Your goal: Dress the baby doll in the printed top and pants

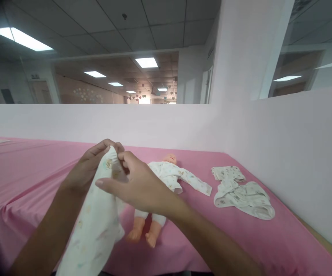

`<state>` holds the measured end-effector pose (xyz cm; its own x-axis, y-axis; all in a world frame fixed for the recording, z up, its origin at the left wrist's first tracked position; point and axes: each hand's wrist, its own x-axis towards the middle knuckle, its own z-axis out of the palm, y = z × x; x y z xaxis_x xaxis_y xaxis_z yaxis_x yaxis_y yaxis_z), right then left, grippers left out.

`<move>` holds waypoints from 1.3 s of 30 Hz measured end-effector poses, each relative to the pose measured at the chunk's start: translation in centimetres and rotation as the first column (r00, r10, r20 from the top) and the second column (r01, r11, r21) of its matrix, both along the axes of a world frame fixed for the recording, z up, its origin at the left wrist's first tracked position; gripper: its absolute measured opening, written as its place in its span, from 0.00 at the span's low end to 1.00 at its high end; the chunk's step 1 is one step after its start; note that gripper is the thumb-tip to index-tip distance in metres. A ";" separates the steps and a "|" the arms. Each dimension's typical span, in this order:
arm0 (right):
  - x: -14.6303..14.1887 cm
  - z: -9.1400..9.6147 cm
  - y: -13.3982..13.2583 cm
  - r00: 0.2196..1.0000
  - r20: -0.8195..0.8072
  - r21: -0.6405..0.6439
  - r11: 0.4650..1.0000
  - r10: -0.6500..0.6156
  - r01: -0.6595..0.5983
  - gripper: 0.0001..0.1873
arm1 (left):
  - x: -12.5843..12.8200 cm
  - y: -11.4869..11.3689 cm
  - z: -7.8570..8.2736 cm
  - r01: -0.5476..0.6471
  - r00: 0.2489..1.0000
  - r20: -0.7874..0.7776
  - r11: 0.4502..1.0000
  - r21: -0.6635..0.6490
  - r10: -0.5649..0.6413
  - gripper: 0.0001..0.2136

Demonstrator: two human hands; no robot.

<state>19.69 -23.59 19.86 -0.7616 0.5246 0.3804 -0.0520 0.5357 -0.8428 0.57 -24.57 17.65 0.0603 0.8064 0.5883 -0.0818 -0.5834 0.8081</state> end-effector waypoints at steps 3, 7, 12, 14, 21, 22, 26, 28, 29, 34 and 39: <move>0.1 0.0 1.5 0.998 -0.005 -0.163 0.985 0.062 -0.062 0.17 | -1.2 0.1 -0.3 -0.066 0.987 -0.153 0.996 -0.055 0.057 0.10; 1.9 1.3 3.1 1.000 0.009 -0.159 0.987 -0.023 0.024 0.17 | -2.9 -0.4 0.3 -0.129 0.918 -0.385 0.989 -0.077 0.090 0.10; 4.7 3.8 4.3 0.972 0.077 0.124 0.969 -0.222 0.212 0.17 | -4.5 -0.7 2.6 -0.167 0.749 -0.653 0.986 -0.024 0.111 0.14; 5.3 4.4 4.4 0.959 0.118 0.212 0.950 -0.257 0.228 0.19 | -4.6 -0.7 3.5 -0.162 0.716 -0.684 0.986 0.029 0.138 0.15; 5.9 4.5 4.8 0.953 0.129 0.273 0.934 -0.275 0.232 0.18 | -3.5 -0.2 4.3 -0.110 0.774 -0.616 0.989 0.095 0.145 0.11; 5.9 4.5 5.0 0.954 0.110 0.265 0.933 -0.279 0.242 0.18 | -3.3 -0.2 4.3 -0.090 0.796 -0.592 0.992 0.089 0.125 0.11; 5.6 4.1 5.4 0.963 0.098 0.220 0.949 -0.251 0.225 0.16 | -1.4 0.2 4.1 -0.115 0.841 -0.516 0.986 0.121 0.161 0.10; 4.8 3.6 4.9 0.968 0.145 0.193 0.965 -0.204 0.175 0.15 | 0.3 0.4 3.9 -0.141 0.837 -0.509 0.978 0.151 0.199 0.11; 4.3 3.3 4.5 0.970 0.166 0.174 0.973 -0.180 0.151 0.14 | 1.2 0.5 3.9 -0.148 0.830 -0.515 0.975 0.166 0.213 0.12; 3.6 2.2 3.6 0.976 0.124 0.008 0.984 -0.178 0.178 0.10 | 2.0 0.3 4.1 -0.087 0.780 -0.617 0.995 0.057 0.104 0.13; 6.5 3.0 5.2 0.972 0.155 -0.027 0.982 -0.178 0.185 0.11 | -1.7 0.3 4.5 -0.069 0.722 -0.692 0.997 -0.046 0.018 0.10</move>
